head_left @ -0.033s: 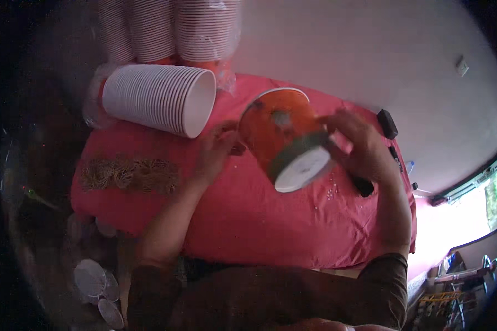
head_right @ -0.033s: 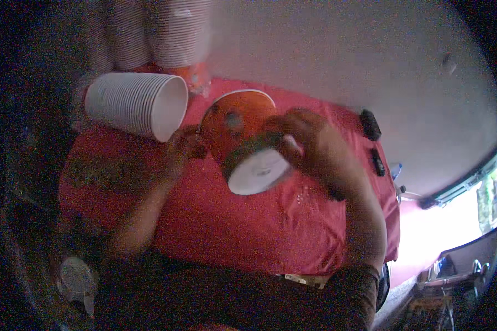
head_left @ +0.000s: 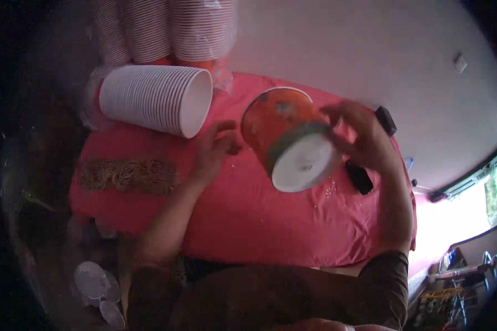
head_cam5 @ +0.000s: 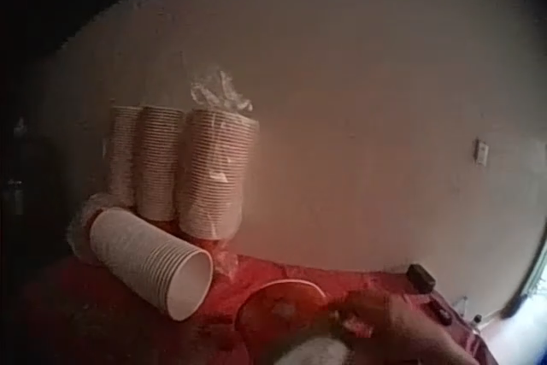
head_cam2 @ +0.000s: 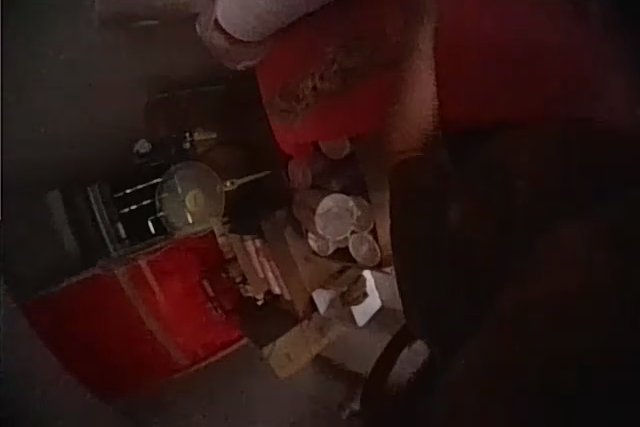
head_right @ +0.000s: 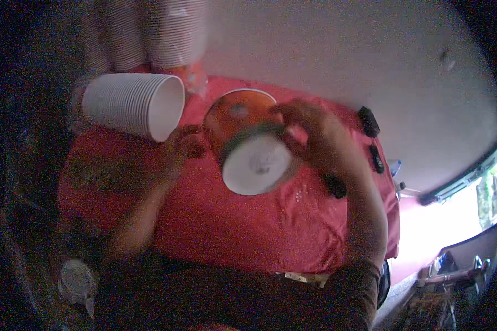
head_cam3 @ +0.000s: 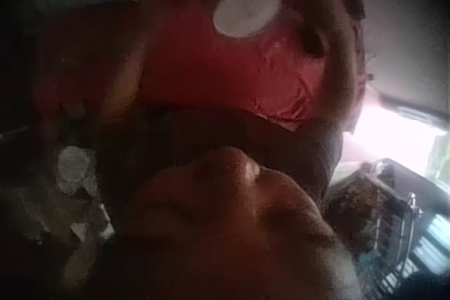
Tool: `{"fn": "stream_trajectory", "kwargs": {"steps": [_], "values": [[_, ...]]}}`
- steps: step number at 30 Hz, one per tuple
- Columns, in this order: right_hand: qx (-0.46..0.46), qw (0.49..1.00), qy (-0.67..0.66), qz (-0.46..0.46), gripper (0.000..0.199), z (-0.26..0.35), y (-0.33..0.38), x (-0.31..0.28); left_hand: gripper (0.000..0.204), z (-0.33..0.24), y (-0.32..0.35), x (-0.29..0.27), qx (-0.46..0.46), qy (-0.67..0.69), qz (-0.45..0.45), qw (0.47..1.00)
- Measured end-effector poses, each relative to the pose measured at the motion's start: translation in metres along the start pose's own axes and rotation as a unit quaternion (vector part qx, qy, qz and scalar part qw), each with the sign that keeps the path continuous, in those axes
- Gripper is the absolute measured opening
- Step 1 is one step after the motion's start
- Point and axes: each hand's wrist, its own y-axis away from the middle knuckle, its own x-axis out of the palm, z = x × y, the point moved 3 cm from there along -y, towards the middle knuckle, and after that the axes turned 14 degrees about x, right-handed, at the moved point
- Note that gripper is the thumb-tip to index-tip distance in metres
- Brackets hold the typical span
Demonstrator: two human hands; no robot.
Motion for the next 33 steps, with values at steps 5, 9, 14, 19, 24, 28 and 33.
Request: {"fn": "stream_trajectory", "kwargs": {"steps": [5, 9, 14, 19, 24, 28, 33], "values": [[0.165, 0.983, -0.025, -0.076, 0.022, -0.065, -0.032, -0.041, 0.022, 0.006, 0.003, 0.003, 0.079, -0.169, 0.074, 0.98], [0.261, 0.954, -0.138, -0.043, 0.026, -0.156, -0.042, -0.059, 0.017, -0.002, 0.007, 0.018, 0.19, -0.347, 0.184, 0.9], [0.32, 0.931, -0.153, -0.081, 0.029, -0.247, -0.034, -0.05, 0.015, -0.001, 0.016, 0.022, 0.183, -0.357, 0.234, 0.886], [0.294, 0.942, -0.133, -0.09, 0.031, -0.319, -0.023, -0.026, 0.015, 0.005, 0.017, 0.022, 0.169, -0.364, 0.244, 0.883], [0.237, 0.97, 0.049, -0.017, 0.03, -0.344, -0.031, 0.003, 0.016, 0.012, 0.016, 0.018, 0.17, -0.35, 0.253, 0.886], [0.271, 0.959, 0.016, -0.084, 0.027, -0.349, -0.032, 0.018, 0.015, 0.01, 0.015, 0.021, 0.158, -0.357, 0.263, 0.882], [0.29, 0.949, -0.085, -0.091, 0.028, -0.348, -0.033, 0.027, 0.014, 0.005, 0.015, 0.023, 0.19, -0.356, 0.259, 0.877]]}}
